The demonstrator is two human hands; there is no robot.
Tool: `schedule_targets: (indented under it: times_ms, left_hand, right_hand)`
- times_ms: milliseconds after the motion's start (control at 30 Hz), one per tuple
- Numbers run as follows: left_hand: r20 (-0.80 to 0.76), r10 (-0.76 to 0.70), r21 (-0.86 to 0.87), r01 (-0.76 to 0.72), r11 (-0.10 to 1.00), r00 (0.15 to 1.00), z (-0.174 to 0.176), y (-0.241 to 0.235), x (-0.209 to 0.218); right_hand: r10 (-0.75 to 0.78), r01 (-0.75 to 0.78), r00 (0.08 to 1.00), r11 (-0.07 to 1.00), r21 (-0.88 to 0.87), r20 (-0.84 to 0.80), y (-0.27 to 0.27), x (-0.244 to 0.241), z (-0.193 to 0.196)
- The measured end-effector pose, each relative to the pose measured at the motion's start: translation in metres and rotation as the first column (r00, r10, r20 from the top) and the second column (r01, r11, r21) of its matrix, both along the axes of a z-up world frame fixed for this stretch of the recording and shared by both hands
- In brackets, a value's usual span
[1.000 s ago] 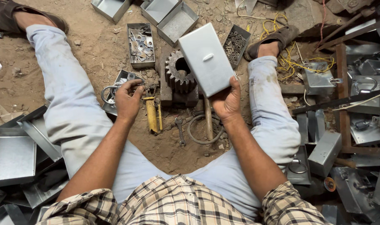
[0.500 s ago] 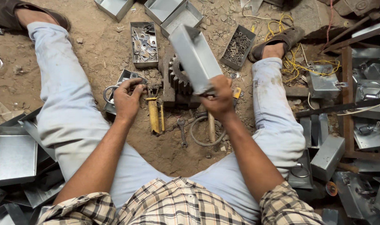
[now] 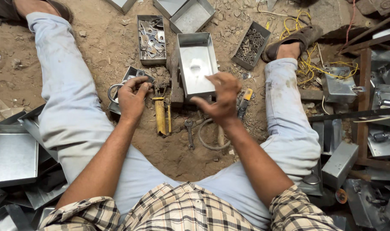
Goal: The person welds components onto a metal box, hammers parts of the box to shape them, and attaches a metal ring using a bracket and hammer.
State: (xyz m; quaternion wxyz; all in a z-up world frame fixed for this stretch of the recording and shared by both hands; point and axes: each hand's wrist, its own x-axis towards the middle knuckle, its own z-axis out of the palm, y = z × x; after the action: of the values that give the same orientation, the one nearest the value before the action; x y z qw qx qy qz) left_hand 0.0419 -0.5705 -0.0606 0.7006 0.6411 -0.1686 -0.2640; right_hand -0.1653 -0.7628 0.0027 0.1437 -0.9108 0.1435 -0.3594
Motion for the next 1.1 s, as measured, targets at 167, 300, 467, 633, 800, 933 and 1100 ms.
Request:
schedule_targets:
  times_ms: [167, 300, 467, 633, 800, 933, 1100]
  left_hand:
    - [0.023, 0.016, 0.007, -0.016, 1.0, 1.0, 0.005, 0.001, -0.003]
    - [0.08, 0.036, 0.044, -0.04, 0.998, 0.996, 0.005, 0.002, -0.006]
    - [0.181, 0.04, 0.058, -0.051, 0.997, 0.983, -0.002, 0.006, 0.003]
    - [0.114, 0.112, -0.039, -0.108, 0.993, 0.987, -0.003, 0.012, 0.012]
    - [0.154, 0.251, -0.085, -0.24, 0.967, 0.956, 0.006, 0.049, 0.068]
    - [0.109, 0.294, -0.076, -0.287, 0.955, 0.95, 0.009, 0.084, 0.085]
    - [0.022, 0.272, -0.101, -0.268, 0.958, 0.962, 0.001, 0.076, 0.079]
  right_hand:
    - [-0.241, 0.246, 0.969, 0.96, 0.131, -0.049, -0.028, -0.035, 0.01]
    - [-0.317, 0.277, 0.945, 0.91, 0.308, 0.085, -0.042, -0.053, 0.016]
    - [-0.333, 0.237, 0.934, 0.85, 0.471, 0.132, -0.058, -0.059, 0.008]
    - [-0.373, 0.159, 0.918, 0.653, 0.741, 0.132, -0.07, -0.06, -0.008]
    - [-0.389, 0.121, 0.906, 0.618, 0.777, 0.168, -0.091, -0.073, -0.014]
    - [-0.442, 0.223, 0.882, 0.695, 0.684, 0.161, -0.116, -0.096, -0.02]
    - [-0.515, 0.092, 0.831, 0.501, 0.86, 0.211, -0.129, -0.104, -0.036]
